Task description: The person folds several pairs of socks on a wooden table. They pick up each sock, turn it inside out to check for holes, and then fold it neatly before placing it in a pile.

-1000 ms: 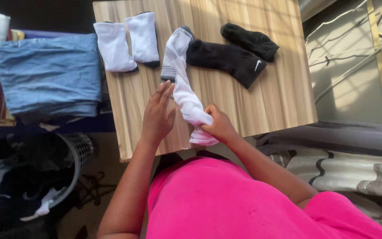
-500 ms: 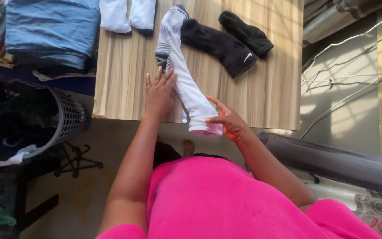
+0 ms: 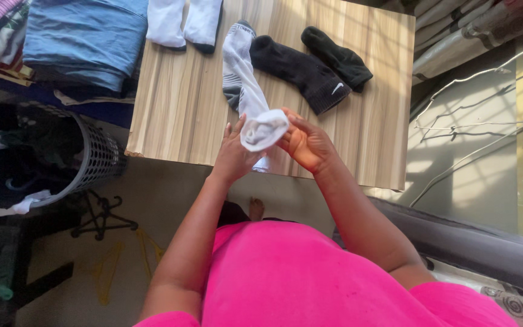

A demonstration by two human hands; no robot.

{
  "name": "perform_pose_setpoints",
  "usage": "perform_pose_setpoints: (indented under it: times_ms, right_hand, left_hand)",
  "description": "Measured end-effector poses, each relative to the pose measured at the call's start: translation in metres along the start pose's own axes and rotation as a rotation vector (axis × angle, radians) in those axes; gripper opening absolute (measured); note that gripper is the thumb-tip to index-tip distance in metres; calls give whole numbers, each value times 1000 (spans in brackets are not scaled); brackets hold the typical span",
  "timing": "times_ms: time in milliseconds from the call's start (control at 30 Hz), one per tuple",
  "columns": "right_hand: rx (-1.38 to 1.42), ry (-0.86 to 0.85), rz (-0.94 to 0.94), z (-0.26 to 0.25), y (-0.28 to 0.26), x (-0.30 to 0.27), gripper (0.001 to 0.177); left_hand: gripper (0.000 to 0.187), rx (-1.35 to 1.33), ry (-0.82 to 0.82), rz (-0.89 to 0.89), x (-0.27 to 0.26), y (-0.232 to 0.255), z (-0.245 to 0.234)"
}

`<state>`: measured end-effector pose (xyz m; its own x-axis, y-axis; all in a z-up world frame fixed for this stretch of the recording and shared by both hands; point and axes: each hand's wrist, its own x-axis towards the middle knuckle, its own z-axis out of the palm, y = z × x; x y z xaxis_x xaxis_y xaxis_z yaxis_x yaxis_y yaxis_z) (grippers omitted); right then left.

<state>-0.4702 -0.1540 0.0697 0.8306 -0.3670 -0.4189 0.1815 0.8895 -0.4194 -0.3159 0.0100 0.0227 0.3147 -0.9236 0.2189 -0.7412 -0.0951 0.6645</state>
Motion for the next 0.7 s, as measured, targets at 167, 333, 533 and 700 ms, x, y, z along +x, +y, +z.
perform_pose_setpoints:
  times_ms: [167, 333, 533, 700]
  right_hand:
    - [-360, 62, -152, 15, -2, 28, 74]
    - [-1818, -223, -821, 24, 12, 7, 82]
    - [-1855, -225, -752, 24, 45, 38, 77]
    - [-1895, -151, -742, 10, 66, 47, 75]
  left_hand:
    - [22, -20, 105, -5, 0, -11, 8]
    - [11, -191, 256, -38, 2, -12, 7]
    - [35, -365, 302, -46, 10, -25, -7]
    - [27, -511, 421, -508, 28, -35, -9]
